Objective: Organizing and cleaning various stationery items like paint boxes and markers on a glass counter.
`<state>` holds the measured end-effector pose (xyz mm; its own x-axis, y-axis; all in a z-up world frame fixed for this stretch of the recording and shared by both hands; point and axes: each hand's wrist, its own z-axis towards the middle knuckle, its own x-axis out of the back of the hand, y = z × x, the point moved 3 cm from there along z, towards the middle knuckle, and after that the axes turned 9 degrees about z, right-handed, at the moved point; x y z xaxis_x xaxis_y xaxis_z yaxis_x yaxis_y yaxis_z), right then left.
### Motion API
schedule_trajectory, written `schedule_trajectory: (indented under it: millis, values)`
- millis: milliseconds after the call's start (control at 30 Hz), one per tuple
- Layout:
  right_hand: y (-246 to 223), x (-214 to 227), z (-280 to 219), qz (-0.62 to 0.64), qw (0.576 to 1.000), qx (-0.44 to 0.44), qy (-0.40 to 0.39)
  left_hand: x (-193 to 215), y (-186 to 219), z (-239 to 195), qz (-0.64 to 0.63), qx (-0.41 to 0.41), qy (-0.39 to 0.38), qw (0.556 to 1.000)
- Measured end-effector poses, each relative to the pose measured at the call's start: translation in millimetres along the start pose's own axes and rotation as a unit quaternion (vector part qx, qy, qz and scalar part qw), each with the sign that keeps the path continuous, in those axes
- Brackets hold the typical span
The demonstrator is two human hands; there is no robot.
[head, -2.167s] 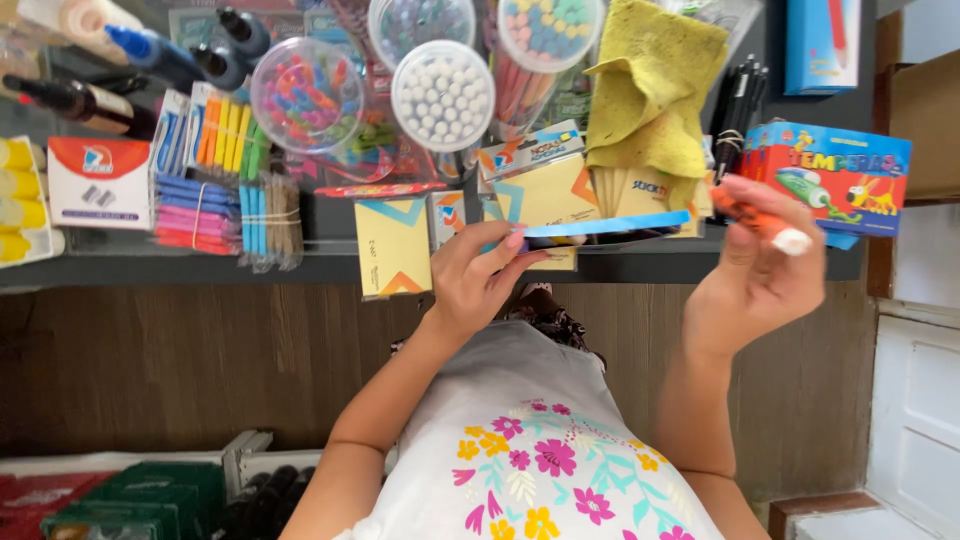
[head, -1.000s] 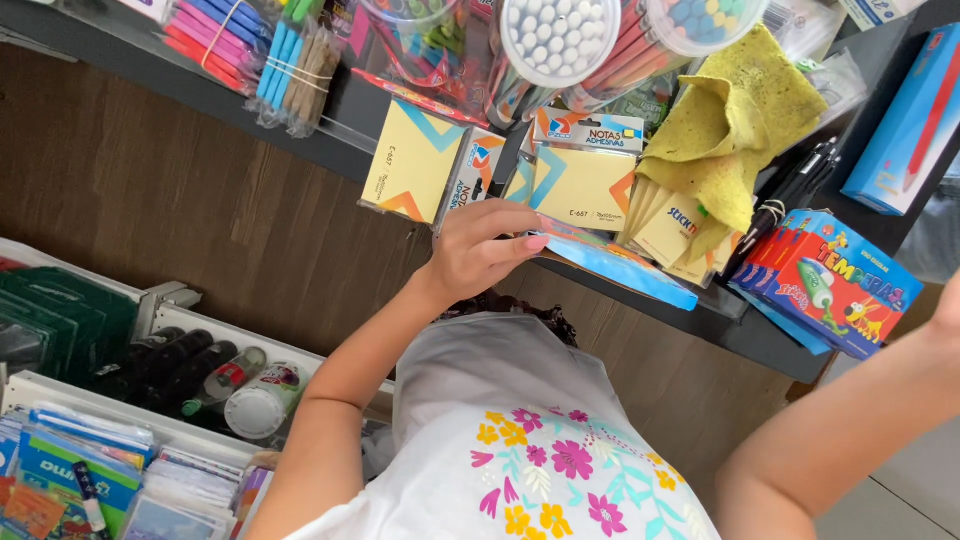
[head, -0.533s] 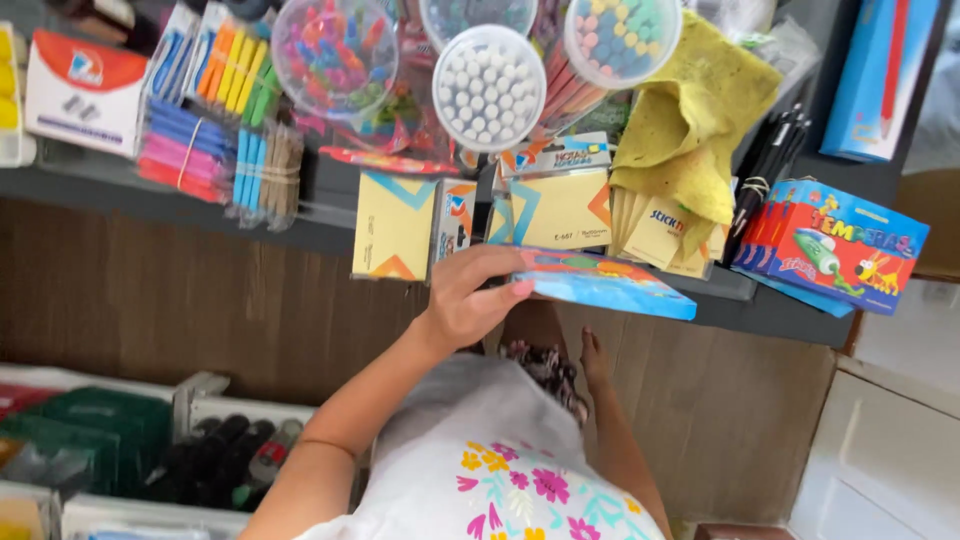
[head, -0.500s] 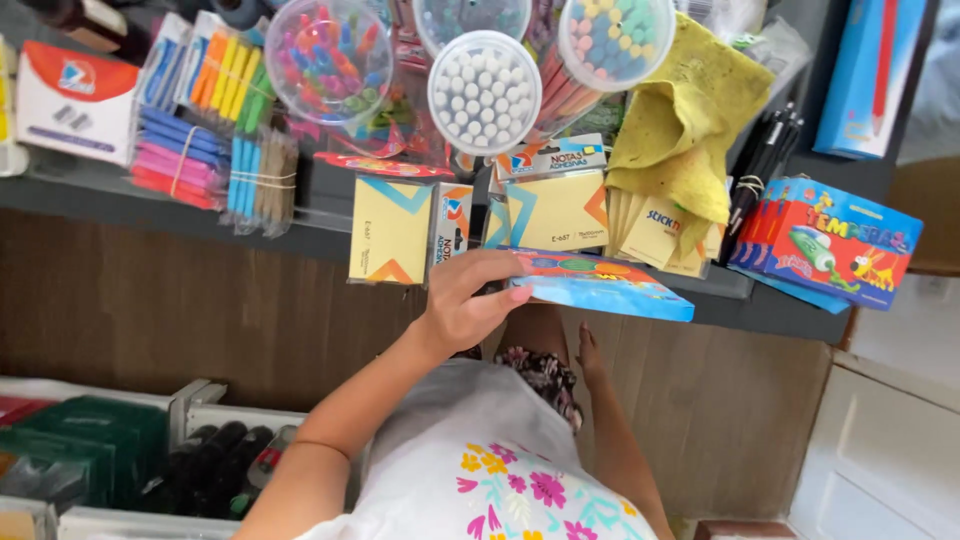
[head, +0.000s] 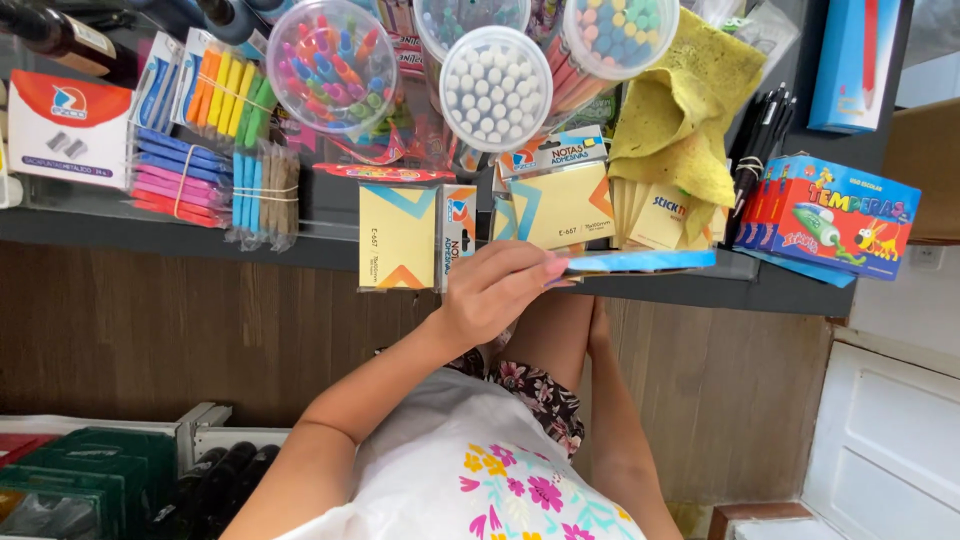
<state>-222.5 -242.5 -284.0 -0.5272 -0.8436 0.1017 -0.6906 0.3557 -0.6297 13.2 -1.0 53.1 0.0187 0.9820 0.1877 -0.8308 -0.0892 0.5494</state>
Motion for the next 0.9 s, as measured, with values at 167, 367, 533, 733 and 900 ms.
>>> schedule_trajectory:
  millis: [167,367,533,733,900]
  values:
    - [5.6,-2.0,2.0,0.002,1.000,0.006,0.002,4.9,-3.3,-9.2,-0.042,0.025,0.003,0.999]
    - [-7.1,-5.3,-2.1,-0.011,1.000,0.022,0.000,11.6,-7.3,-15.1,-0.033,0.032,0.028,0.999]
    - [-23.0,-23.7,-14.3,0.043,0.999,-0.004,-0.015,10.1,-9.8,-19.2,-0.022,0.003,0.043,0.999]
    - [-40.1,9.5,-52.7,-0.312,0.948,0.062,-0.023,6.5,-9.4,-17.1,-0.043,-0.004,0.042,0.998]
    - [-239.4,-36.4,-245.6,-0.259,0.789,0.554,0.062,3.2,-19.7,-14.4,-0.035,-0.019,0.026,0.999]
